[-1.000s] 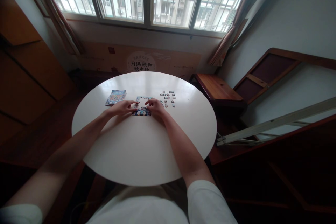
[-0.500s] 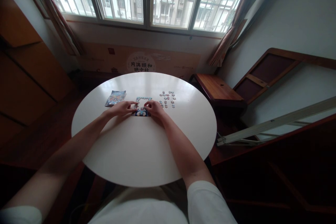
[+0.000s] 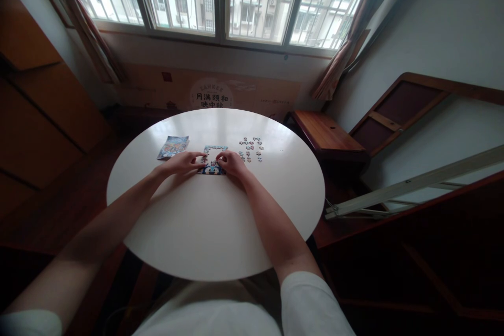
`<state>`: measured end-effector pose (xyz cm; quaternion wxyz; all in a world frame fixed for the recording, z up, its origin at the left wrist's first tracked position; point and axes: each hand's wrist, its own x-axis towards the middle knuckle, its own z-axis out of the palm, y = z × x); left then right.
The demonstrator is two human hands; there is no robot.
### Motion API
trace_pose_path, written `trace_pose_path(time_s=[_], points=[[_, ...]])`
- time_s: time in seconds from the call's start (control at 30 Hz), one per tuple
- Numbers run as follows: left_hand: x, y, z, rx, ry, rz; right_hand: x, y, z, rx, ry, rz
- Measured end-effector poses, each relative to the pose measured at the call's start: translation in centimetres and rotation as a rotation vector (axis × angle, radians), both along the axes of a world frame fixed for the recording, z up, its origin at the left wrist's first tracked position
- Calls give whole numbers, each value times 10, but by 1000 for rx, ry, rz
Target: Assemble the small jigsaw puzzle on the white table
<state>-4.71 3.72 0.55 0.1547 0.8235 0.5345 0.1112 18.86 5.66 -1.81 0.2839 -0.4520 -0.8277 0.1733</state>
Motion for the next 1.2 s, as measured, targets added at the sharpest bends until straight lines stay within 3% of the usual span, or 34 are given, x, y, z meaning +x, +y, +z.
trace_pose_path(time_s=[1.2], points=[[1,-2,2,-7,3,-4,0,1,-3,3,-15,-12]])
